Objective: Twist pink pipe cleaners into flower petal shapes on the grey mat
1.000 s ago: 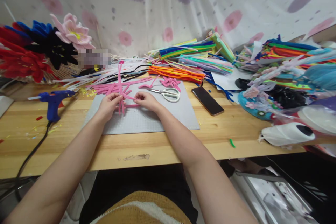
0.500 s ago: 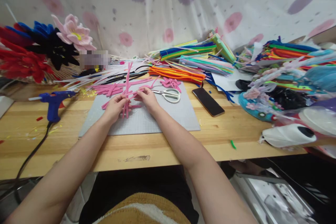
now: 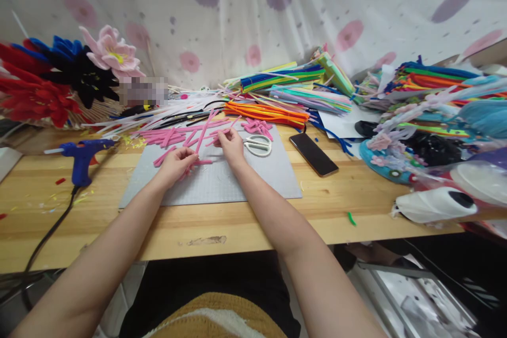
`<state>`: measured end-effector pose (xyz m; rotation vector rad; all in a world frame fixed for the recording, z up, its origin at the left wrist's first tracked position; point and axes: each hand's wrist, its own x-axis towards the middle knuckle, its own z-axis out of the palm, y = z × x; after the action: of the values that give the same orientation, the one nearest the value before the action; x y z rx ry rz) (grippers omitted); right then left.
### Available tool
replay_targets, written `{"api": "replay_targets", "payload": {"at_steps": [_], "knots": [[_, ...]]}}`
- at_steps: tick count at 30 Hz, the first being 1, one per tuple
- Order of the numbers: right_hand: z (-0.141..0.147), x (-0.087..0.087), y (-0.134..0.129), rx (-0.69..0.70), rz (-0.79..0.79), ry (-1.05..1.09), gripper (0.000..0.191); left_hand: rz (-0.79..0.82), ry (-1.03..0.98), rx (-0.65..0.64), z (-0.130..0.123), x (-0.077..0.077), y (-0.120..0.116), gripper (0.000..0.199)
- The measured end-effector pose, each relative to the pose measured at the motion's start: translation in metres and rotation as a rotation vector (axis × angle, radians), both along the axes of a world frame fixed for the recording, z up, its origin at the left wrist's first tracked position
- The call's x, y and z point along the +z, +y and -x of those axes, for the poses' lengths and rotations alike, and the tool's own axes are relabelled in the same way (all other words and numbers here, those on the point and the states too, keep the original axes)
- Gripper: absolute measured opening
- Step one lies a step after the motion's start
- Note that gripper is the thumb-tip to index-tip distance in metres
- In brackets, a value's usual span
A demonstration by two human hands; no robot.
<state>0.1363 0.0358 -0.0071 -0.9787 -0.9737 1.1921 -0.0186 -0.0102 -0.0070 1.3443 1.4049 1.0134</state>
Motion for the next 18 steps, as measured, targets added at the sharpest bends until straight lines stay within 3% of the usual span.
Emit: {"api": "replay_targets", "payload": {"at_steps": [8,18], "knots": [[-0.0008,-0.0028,0.0026,-0.006,0.032,0.000,0.012,-0.017,0.104,-0.014,0.0004,0.0020,-0.0002,0.011],[0.0000,-0.0062,0.0028,0.120,0.021,0.021,0.013,-0.067,0.287,-0.093,0.0026,-0.0007,-0.0015,0.013]]}}
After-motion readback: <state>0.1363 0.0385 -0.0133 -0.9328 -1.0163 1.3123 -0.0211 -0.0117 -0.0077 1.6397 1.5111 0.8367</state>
